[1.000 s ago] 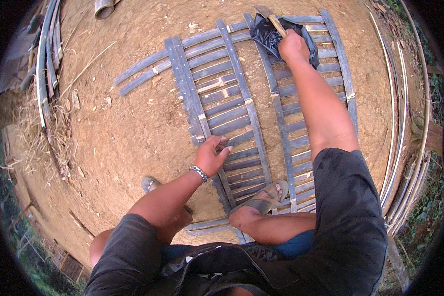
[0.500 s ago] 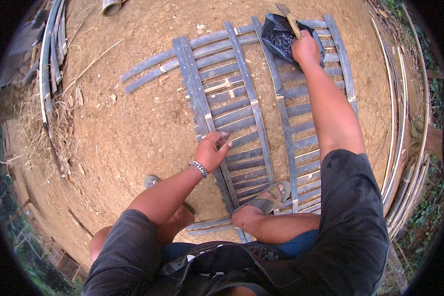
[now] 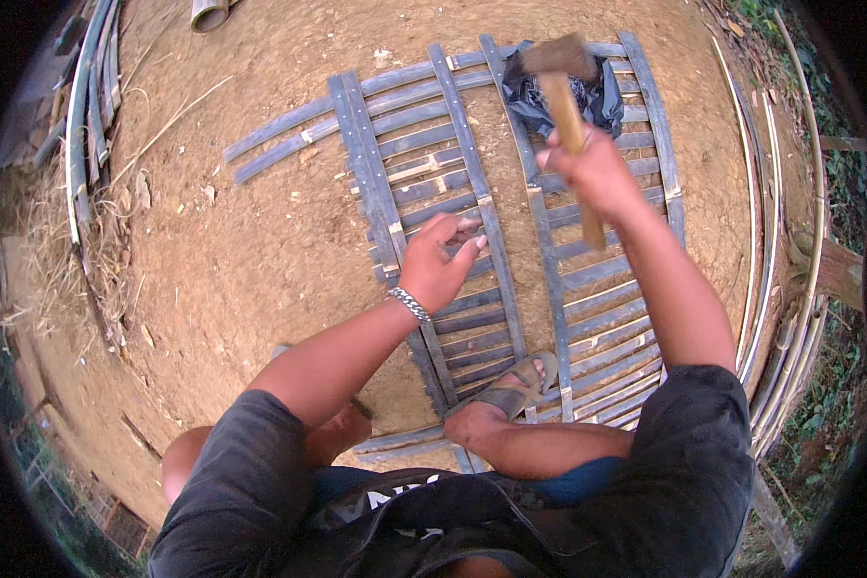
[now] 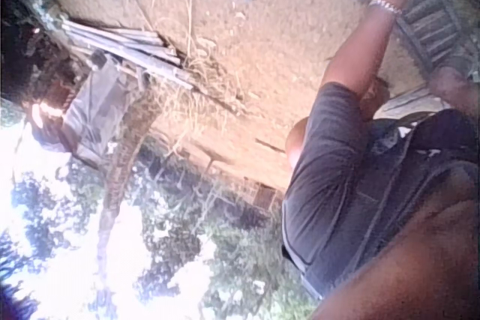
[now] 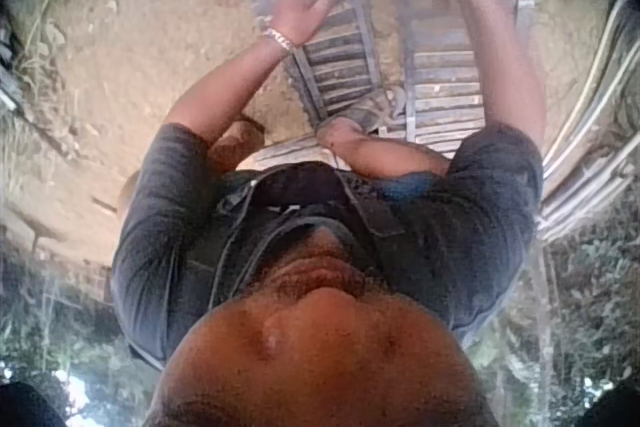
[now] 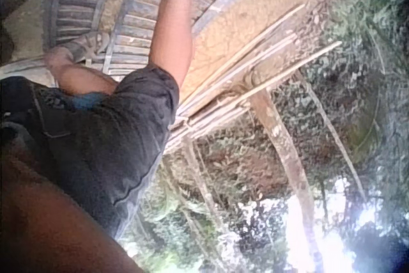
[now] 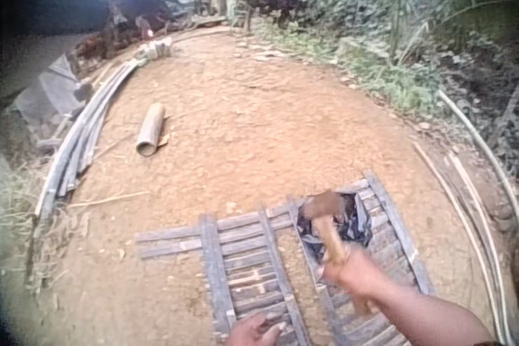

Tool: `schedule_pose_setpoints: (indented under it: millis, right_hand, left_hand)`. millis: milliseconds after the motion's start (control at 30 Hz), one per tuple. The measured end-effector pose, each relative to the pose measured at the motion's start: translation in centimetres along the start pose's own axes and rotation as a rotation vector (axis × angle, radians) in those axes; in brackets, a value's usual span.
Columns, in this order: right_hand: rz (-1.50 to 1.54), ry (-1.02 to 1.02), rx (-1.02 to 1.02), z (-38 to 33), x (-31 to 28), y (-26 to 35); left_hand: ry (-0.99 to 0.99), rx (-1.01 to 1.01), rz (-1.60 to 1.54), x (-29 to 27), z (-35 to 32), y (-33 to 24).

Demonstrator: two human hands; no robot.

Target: The person is assembling a wooden lattice structure on the ground. They place wooden slats into a frame and use a hammer to drive nails into the wood to secure the pieces together. The person repeatedly picks up nails from a black bag and hammers them into the structure.

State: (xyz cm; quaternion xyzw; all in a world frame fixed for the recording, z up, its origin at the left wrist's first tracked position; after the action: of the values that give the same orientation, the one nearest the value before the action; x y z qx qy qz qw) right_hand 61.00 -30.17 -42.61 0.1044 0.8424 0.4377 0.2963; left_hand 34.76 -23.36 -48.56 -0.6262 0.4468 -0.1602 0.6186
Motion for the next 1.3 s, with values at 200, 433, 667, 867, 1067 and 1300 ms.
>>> schedule_pose_setpoints:
  millis: [200,433,667,867,1067,1300]
  right_hand:
    - [-0.081,0.198,0.029,-6.6,5.8,-3.5]
    - [0.138,0.221,0.151,-10.2,7.8,-7.4]
    - [0.102,0.126,0.143,-11.7,9.4,-10.4]
    - [0.02,-0.191,0.182,-7.9,10.8,-11.5]
    - [-0.094,-0.341,0.259,-4.4,11.8,-11.7]
    - [-0.137,-0.422,0.288,-4.7,12.3,-10.9]
  left_hand:
    - [0.125,-0.058,-0.074,1.7,-0.4,-1.4]
    - [0.354,-0.224,-0.149,2.1,-2.4,0.4]
    - [0.389,-0.273,-0.174,2.9,-3.3,2.8]
    - [0.271,-0.145,0.119,1.0,-1.3,5.1]
    - [0.124,-0.127,0.161,-1.1,3.2,5.4]
    - [0.039,0.055,0.286,-1.2,8.8,6.0]
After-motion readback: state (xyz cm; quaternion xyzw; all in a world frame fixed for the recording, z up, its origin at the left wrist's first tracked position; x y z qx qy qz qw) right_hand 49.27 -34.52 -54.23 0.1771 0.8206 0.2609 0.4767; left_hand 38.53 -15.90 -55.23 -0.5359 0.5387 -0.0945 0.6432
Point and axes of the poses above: each hand's wrist, its own z-axis towards the middle knuckle, its own x-axis out of the palm, y = z × x, the point moved 2 cm from there along z, towards the middle knuckle, and after that the axes turned 7 degrees about z, right-handed, at the moved point
